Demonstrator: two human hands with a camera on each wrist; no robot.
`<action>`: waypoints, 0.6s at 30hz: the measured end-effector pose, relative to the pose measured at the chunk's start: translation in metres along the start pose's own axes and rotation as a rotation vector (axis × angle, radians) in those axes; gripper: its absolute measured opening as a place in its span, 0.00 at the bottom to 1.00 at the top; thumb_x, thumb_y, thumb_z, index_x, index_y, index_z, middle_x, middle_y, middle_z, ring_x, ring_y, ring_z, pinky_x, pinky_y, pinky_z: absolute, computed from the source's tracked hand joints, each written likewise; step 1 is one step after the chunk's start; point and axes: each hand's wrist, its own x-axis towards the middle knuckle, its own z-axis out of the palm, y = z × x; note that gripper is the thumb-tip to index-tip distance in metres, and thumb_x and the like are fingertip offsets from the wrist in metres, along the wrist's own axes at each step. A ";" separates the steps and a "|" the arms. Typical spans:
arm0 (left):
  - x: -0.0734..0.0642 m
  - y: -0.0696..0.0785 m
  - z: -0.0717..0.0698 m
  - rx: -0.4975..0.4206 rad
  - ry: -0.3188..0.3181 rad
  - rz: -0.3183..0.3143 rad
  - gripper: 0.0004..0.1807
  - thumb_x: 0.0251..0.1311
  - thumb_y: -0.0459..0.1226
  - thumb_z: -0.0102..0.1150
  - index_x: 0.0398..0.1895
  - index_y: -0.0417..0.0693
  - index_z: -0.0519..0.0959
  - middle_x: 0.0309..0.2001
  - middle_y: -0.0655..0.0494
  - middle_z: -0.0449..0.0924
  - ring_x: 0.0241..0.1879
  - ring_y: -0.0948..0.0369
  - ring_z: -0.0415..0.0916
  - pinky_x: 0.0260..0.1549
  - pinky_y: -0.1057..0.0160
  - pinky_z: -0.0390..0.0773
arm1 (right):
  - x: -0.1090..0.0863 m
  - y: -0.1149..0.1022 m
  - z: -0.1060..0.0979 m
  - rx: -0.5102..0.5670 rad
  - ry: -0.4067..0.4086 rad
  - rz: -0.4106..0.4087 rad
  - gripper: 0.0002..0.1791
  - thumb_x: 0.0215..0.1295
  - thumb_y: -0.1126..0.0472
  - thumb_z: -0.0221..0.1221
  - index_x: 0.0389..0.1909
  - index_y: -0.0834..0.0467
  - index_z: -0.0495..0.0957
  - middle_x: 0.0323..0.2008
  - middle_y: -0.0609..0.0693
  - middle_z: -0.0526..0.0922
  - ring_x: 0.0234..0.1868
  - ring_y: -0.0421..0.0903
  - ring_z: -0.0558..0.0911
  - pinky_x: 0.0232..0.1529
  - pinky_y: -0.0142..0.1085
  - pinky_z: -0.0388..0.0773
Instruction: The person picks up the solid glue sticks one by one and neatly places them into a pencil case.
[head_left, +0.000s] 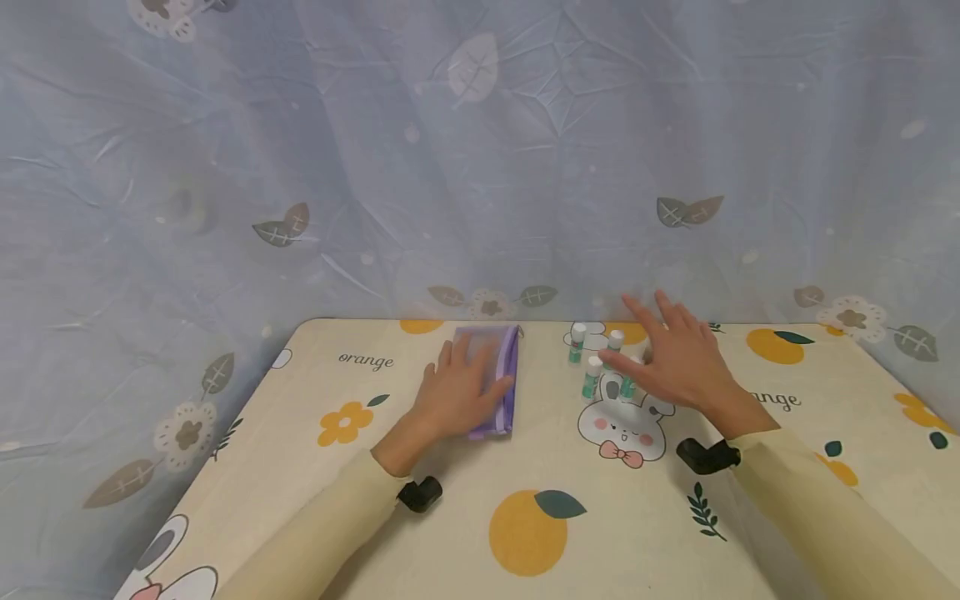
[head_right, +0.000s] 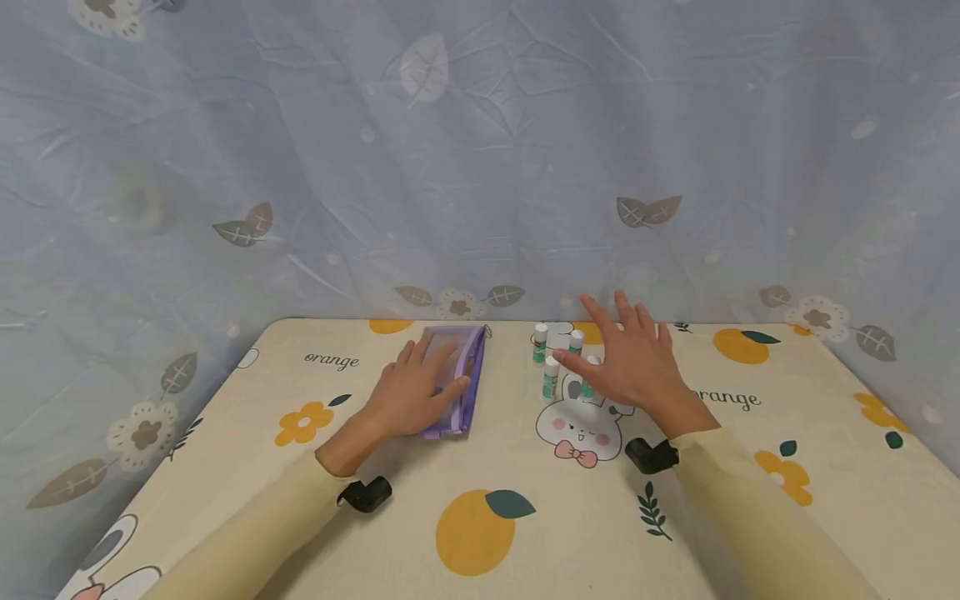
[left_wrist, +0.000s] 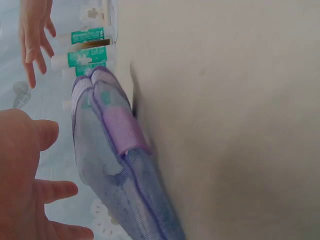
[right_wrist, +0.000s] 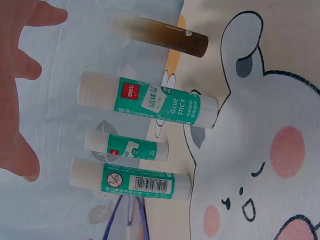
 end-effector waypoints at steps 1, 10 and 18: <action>-0.001 0.000 0.001 0.000 0.000 -0.008 0.38 0.77 0.60 0.49 0.83 0.54 0.63 0.84 0.35 0.50 0.81 0.29 0.49 0.71 0.23 0.59 | -0.001 0.000 0.000 0.005 0.002 0.001 0.56 0.68 0.23 0.54 0.87 0.45 0.46 0.85 0.70 0.43 0.80 0.81 0.49 0.74 0.79 0.44; -0.003 0.007 0.012 -0.058 -0.016 -0.122 0.39 0.76 0.61 0.48 0.84 0.56 0.61 0.85 0.34 0.46 0.80 0.23 0.47 0.71 0.21 0.56 | -0.003 0.001 -0.003 0.035 0.042 0.003 0.55 0.69 0.26 0.56 0.87 0.46 0.46 0.84 0.71 0.45 0.79 0.81 0.52 0.74 0.78 0.47; -0.001 0.015 0.019 -0.076 -0.010 -0.211 0.38 0.76 0.58 0.50 0.83 0.54 0.62 0.80 0.27 0.54 0.69 0.24 0.64 0.62 0.26 0.68 | -0.006 0.001 -0.003 0.060 0.045 0.004 0.55 0.70 0.29 0.58 0.87 0.48 0.45 0.84 0.72 0.45 0.79 0.81 0.53 0.74 0.78 0.49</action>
